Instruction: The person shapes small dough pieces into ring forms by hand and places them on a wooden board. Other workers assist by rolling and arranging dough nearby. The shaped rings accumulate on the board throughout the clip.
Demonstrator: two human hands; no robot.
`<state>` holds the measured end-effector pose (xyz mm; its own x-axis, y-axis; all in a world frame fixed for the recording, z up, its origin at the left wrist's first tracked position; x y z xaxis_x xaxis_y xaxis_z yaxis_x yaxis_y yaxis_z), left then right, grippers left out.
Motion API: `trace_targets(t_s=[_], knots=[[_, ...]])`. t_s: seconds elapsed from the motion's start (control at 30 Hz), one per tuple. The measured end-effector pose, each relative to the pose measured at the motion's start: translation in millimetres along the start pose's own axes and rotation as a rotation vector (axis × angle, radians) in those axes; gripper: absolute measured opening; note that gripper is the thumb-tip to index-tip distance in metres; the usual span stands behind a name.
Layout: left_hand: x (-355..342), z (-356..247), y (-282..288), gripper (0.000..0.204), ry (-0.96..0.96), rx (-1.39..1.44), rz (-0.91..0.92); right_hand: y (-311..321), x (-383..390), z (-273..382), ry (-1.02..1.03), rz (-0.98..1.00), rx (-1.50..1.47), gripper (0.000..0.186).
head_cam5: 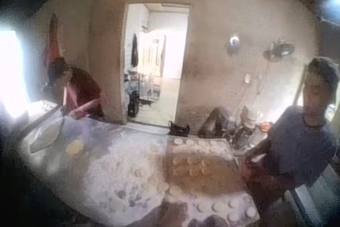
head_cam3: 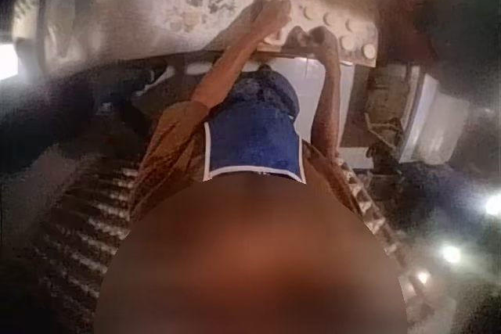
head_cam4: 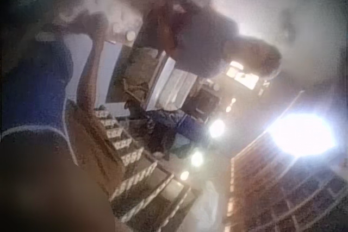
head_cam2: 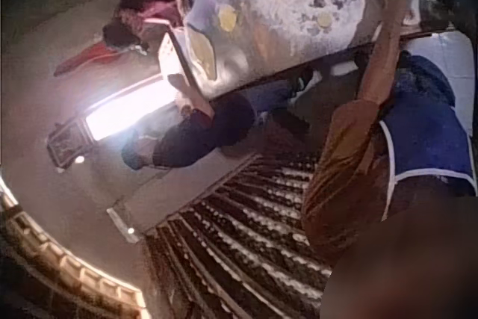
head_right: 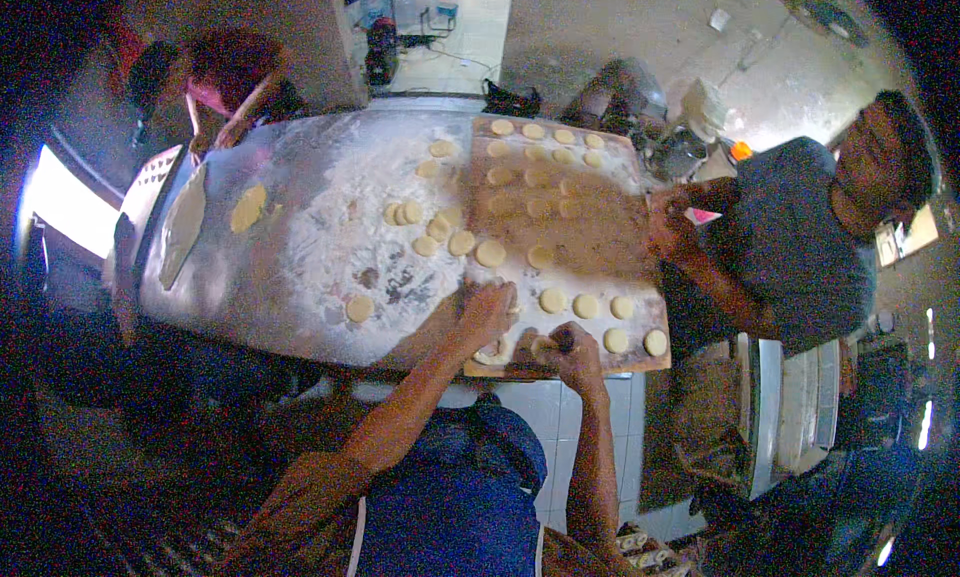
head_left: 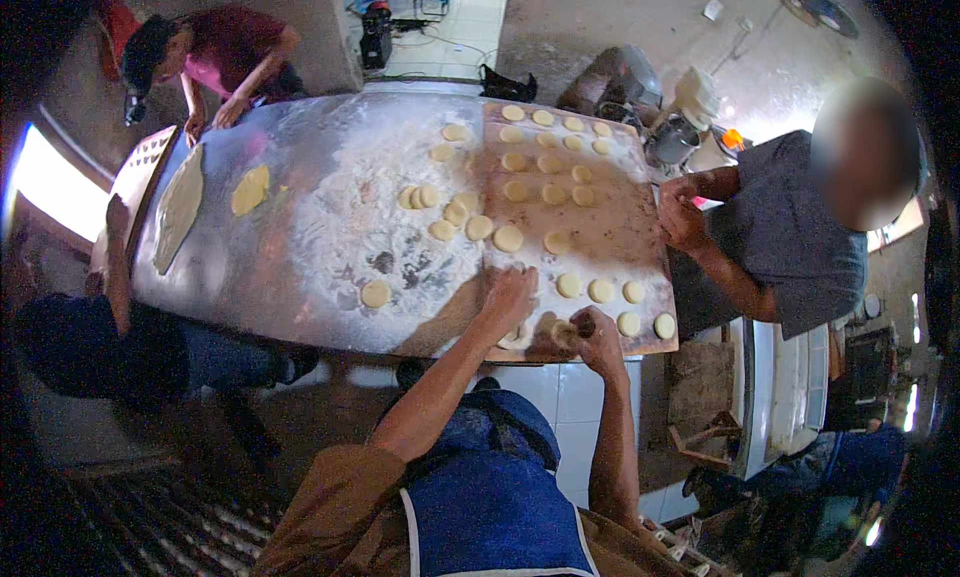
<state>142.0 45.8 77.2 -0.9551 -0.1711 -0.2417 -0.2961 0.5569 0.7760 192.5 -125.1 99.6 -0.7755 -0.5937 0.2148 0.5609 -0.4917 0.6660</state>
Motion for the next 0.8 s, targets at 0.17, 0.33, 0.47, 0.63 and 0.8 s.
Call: trace_targets(t_s=[0.17, 0.33, 0.47, 0.63, 0.8], knots=[[88, 90, 94, 0.032, 0.317, 0.236, -0.411, -92, -17, 86, 0.134, 0.178, -0.073, 0.03], [137, 148, 174, 0.042, 0.448, -0.346, -0.58, -189, -54, 144, 0.189, 0.193, -0.044, 0.033], [159, 135, 183, 0.046, 0.47, -0.14, -0.523, -182, -43, 201, 0.415, -0.054, 0.459, 0.024], [157, 129, 142, 0.038, 0.514, 0.409, -0.344, -188, -60, 150, 0.177, 0.136, -0.164, 0.023], [129, 115, 126, 0.03, 0.421, 0.542, -0.242, -168, -37, 131, 0.056, -0.071, -0.505, 0.039]])
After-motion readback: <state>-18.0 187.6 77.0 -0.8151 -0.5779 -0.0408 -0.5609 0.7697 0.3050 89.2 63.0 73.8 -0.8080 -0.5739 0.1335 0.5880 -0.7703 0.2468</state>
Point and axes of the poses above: each hand's wrist, its own x-axis away from the middle knuckle, its own y-axis out of the back of the hand, z = x × y, the point moved 9 cm from there along -x, towards the middle knuckle, and after that the axes turned 6 degrees about -y, right-handed, at the moved point
